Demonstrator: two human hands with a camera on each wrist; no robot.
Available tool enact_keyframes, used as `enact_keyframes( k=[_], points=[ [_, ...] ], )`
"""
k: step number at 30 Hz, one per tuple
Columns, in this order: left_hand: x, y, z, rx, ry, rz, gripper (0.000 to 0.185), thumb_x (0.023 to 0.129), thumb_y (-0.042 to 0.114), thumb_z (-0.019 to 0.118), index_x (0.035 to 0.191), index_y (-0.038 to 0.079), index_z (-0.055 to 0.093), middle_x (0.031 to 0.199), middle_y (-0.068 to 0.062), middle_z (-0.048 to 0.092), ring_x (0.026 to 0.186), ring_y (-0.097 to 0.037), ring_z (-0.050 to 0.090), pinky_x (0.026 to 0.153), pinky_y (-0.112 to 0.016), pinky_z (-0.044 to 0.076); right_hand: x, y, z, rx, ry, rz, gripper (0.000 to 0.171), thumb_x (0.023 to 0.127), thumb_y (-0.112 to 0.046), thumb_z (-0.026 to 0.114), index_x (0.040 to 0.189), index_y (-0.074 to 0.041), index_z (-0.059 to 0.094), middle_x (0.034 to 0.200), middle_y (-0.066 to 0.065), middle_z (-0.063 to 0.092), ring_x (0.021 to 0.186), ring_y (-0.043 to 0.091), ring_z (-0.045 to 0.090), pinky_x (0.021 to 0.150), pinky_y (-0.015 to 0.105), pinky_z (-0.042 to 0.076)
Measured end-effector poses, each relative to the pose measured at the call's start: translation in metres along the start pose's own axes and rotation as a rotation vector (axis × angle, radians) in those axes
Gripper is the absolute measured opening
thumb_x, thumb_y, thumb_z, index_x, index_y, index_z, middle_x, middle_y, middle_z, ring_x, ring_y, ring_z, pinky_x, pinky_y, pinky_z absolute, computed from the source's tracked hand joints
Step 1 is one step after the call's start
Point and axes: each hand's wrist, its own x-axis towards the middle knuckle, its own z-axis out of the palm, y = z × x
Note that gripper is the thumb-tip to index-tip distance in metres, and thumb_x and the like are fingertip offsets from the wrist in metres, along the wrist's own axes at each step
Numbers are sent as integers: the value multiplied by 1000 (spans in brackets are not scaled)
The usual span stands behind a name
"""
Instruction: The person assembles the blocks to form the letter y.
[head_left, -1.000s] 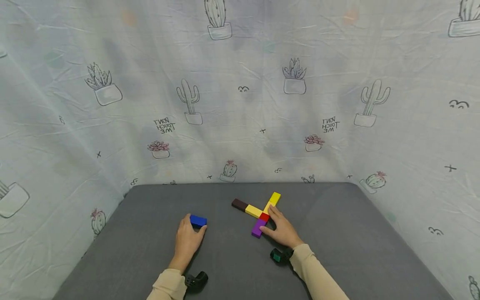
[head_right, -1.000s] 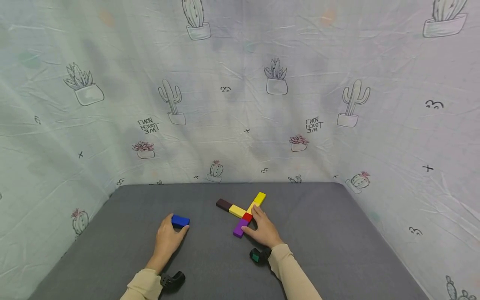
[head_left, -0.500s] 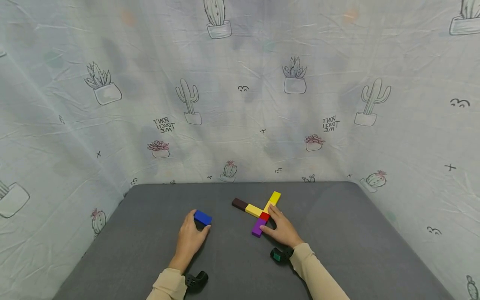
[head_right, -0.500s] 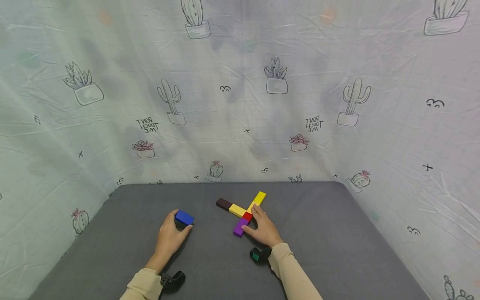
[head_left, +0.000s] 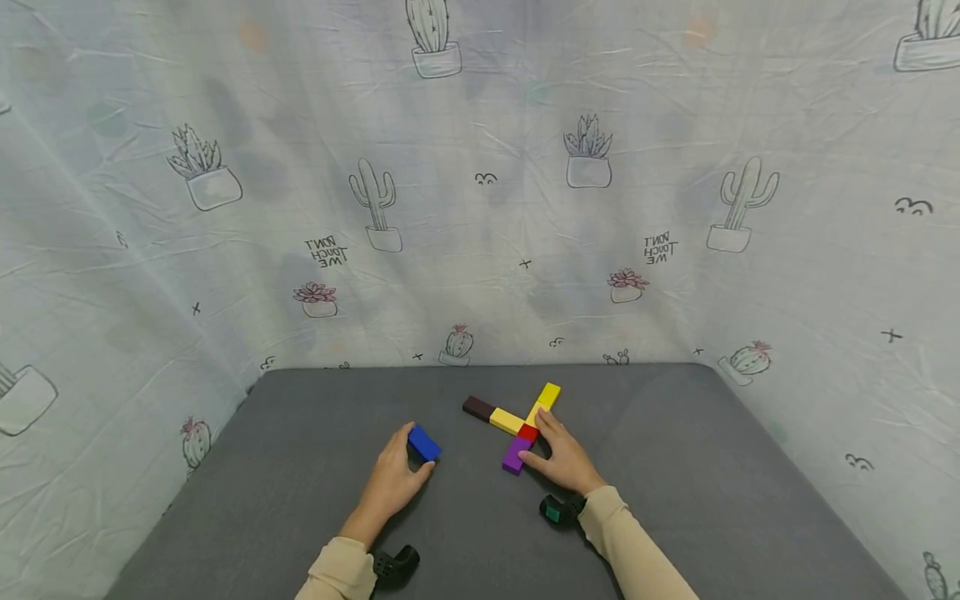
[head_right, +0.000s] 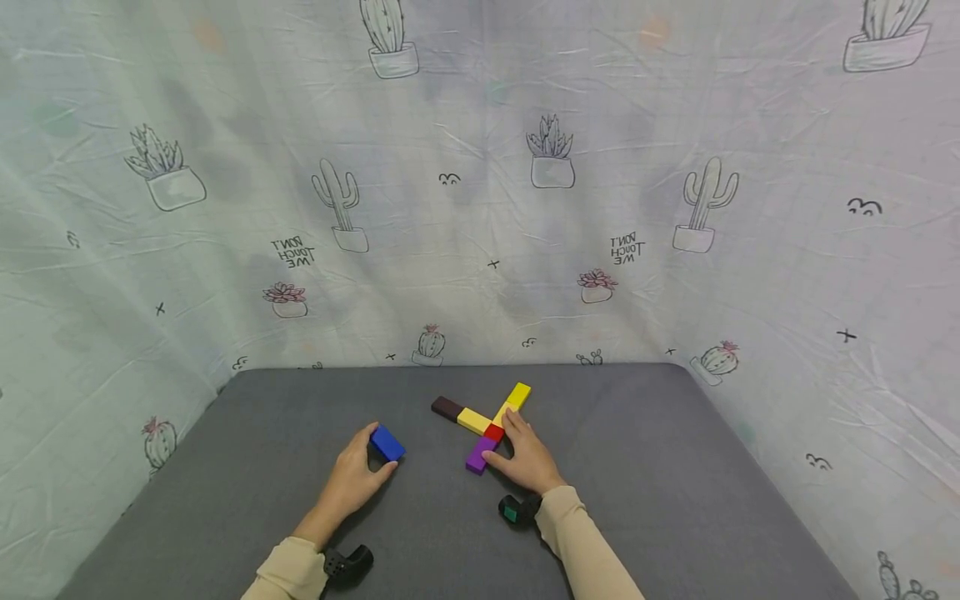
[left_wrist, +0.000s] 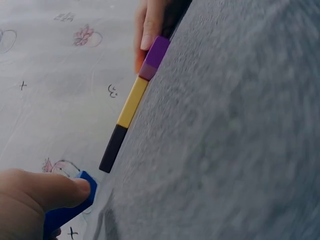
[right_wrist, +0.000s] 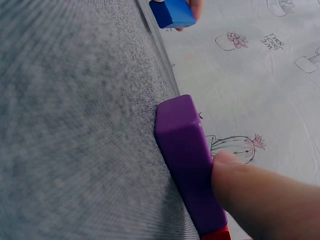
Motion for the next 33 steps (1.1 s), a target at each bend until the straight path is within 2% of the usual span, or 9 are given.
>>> enact_keyframes(
  k=[5,11,17,25,33],
  points=[
    [-1,5,3,-38,-65,11,69,79,16,77,135,-2,40,132,-26,51,120,-40,52,94,-52,46,0,0,0,3,0,-1,82,86,-48,63,145,1,34,155,15,25,142,36,25,112,54,25],
    [-4,9,8,-87,-123,104,65,76,16,80,129,-1,46,125,-23,56,115,-37,56,92,-50,48,1,3,3,-3,5,-5,82,86,-49,63,145,1,34,155,15,26,142,36,25,112,53,25],
    [-3,10,10,-136,-254,176,64,77,22,79,129,2,48,129,-21,54,119,-36,54,95,-53,45,1,2,2,7,3,-3,83,86,-49,63,145,1,34,155,16,25,142,35,24,113,52,24],
    [-1,19,9,-227,-467,215,62,82,31,74,132,6,47,134,-19,52,123,-33,51,98,-50,44,1,-2,0,6,0,14,82,86,-48,64,145,1,34,155,15,25,143,34,24,114,52,23],
    [1,36,14,-186,-588,269,64,85,35,71,138,8,47,139,-11,50,128,-29,48,103,-48,41,2,0,3,-9,16,25,84,85,-51,63,145,1,35,154,16,27,141,37,27,111,55,27]
  ],
)
